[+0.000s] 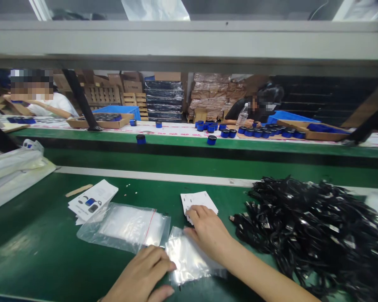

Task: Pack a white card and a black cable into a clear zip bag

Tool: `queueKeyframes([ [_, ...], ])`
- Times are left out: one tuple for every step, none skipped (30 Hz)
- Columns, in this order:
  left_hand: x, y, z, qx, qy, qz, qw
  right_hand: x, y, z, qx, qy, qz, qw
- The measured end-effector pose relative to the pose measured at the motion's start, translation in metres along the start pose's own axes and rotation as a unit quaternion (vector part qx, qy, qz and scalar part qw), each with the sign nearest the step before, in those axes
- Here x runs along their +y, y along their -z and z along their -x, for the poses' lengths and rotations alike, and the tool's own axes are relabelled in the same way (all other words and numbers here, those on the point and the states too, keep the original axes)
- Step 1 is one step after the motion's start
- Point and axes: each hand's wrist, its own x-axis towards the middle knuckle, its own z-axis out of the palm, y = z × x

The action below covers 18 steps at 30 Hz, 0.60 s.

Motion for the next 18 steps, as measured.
queueKeyframes([
  [-0.005, -0.005, -0.003, 0.023, -0.018, -0.044, 0.999, -0.002, 0.002, 0.002, -0.005, 0.009, -0.001, 1.0],
  [-0.01, -0.01, -0.004, 0.052, -0.027, -0.076, 0.995, -0.003, 0.003, 0.007, -0.011, 0.018, -0.004, 1.0],
  [-0.017, -0.015, -0.003, 0.08, -0.031, -0.103, 0.991, -0.003, 0.004, 0.013, -0.017, 0.026, -0.009, 0.999],
  [-0.023, -0.02, -0.001, 0.105, -0.031, -0.125, 0.986, -0.002, 0.005, 0.021, -0.025, 0.031, -0.016, 0.999],
  [-0.029, -0.025, 0.002, 0.122, -0.031, -0.14, 0.982, 0.0, 0.004, 0.03, -0.031, 0.033, -0.025, 0.999],
  [-0.034, -0.029, 0.003, 0.131, -0.033, -0.151, 0.979, 0.002, 0.002, 0.038, -0.037, 0.033, -0.034, 0.998],
  [-0.037, -0.033, 0.004, 0.136, -0.038, -0.158, 0.977, 0.005, -0.001, 0.046, -0.042, 0.034, -0.042, 0.998],
  [-0.038, -0.035, 0.004, 0.14, -0.047, -0.163, 0.976, 0.007, -0.004, 0.053, -0.046, 0.037, -0.045, 0.997],
  [-0.038, -0.038, 0.002, 0.144, -0.059, -0.167, 0.974, 0.009, -0.009, 0.058, -0.047, 0.042, -0.044, 0.997],
  [-0.037, -0.039, 0.0, 0.15, -0.071, -0.173, 0.971, 0.011, -0.014, 0.061, -0.044, 0.051, -0.039, 0.997],
  [-0.035, -0.041, -0.003, 0.158, -0.082, -0.178, 0.968, 0.012, -0.019, 0.064, -0.038, 0.06, -0.031, 0.997],
  [-0.033, -0.042, -0.006, 0.165, -0.089, -0.185, 0.965, 0.012, -0.023, 0.065, -0.029, 0.07, -0.023, 0.997],
  [-0.031, -0.043, -0.009, 0.17, -0.091, -0.191, 0.962, 0.012, -0.028, 0.065, -0.015, 0.079, -0.017, 0.997],
  [-0.029, -0.044, -0.011, 0.173, -0.087, -0.197, 0.961, 0.012, -0.032, 0.064, -0.001, 0.088, -0.013, 0.996],
  [-0.029, -0.044, -0.012, 0.173, -0.082, -0.201, 0.961, 0.011, -0.035, 0.064, 0.014, 0.094, -0.011, 0.995],
  [-0.029, -0.044, -0.012, 0.17, -0.075, -0.203, 0.961, 0.011, -0.037, 0.063, 0.026, 0.1, -0.01, 0.995],
  [-0.029, -0.044, -0.012, 0.166, -0.069, -0.202, 0.963, 0.011, -0.039, 0.063, 0.037, 0.103, -0.01, 0.994],
  [-0.031, -0.044, -0.01, 0.163, -0.063, -0.198, 0.965, 0.012, -0.04, 0.062, 0.042, 0.105, -0.011, 0.994],
])
